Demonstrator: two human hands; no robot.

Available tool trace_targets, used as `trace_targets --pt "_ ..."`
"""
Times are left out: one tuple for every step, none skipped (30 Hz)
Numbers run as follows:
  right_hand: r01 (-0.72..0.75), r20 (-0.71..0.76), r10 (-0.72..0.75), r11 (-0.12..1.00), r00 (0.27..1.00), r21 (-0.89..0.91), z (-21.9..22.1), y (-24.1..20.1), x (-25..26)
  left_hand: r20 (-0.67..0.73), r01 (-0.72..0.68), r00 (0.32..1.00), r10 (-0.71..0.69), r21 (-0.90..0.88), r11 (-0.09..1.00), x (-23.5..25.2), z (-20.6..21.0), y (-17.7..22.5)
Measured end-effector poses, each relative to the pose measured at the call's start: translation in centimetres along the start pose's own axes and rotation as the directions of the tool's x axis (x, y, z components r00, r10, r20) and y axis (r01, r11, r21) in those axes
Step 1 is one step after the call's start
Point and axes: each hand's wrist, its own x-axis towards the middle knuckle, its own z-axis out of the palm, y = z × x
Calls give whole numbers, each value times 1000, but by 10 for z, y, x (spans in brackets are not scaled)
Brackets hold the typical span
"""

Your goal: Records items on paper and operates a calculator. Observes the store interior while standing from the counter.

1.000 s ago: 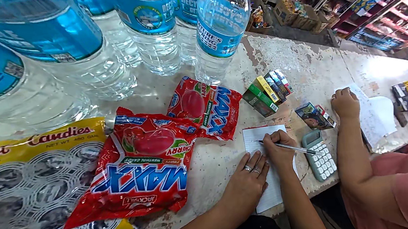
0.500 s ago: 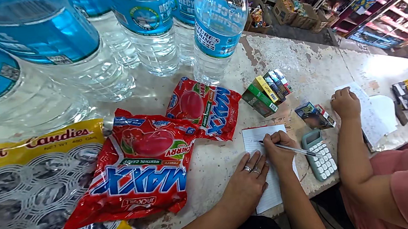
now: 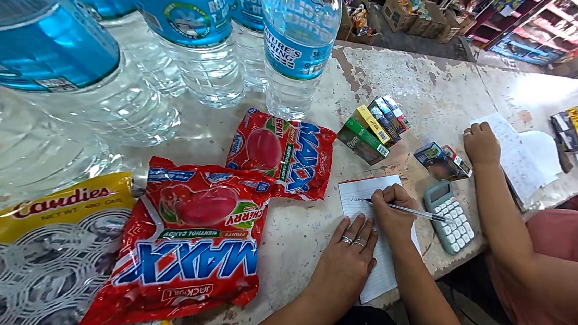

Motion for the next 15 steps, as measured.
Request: trace_targets --pt "1 -1 -1 1000 1000 -3 0 0 0 4 3 1000 -3 -1 1000 0 0 0" --pt "3 1 -3 1000 1000 -1 -1 1 -1 5 6 1000 -6 -2 1000 0 0 0" --pt "3 3 -3 1000 1000 7 -1 1 -1 0 6 1000 -6 -2 1000 -1 1 0" --pt "1 3 -1 1000 1000 15 -1 0 0 -6 5 1000 -5 -1 1000 -2 2 0" --pt "-2 -1 2 1000 1000 27 -2 0 0 -10 4 1000 -4 -3 1000 -2 3 -1" --pt "-5 -7 6 1000 1000 31 -2 -1 0 -19 2 1000 -2 -2 1000 -3 5 -1" --pt "-11 -12 12 1000 1000 29 -1 -3 0 -31 -1 1000 1 0 1000 -4 6 -1" --pt "-21 -14 22 1000 1000 22 -1 -4 -1 -39 -2 999 2 -1 1000 -4 7 -1" --pt "-26 -12 26 1000 1000 12 -2 -5 -1 -40 -2 999 2 -1 1000 -5 7 -1" --pt "-22 -5 22 1000 1000 -6 -2 -3 -1 -42 -2 999 1 -8 1000 -5 8 -2" --pt "-10 5 11 1000 1000 -28 -3 0 -1 -43 -2 999 1 -20 1000 -6 9 -2" --pt "-2 12 2 999 1000 -44 -3 2 -2 -42 -2 999 1 -27 1000 -7 10 -2" --pt "7 17 -6 999 1000 -48 -3 3 -2 -42 -2 999 1 -27 1000 -7 10 -2" --pt "11 17 -11 999 1000 -38 -3 3 -3 -43 -3 999 2 -22 1000 -7 10 -3" --pt "5 11 -5 1000 1000 -25 -2 2 -3 -43 -3 999 2 -16 1000 -7 10 -3"
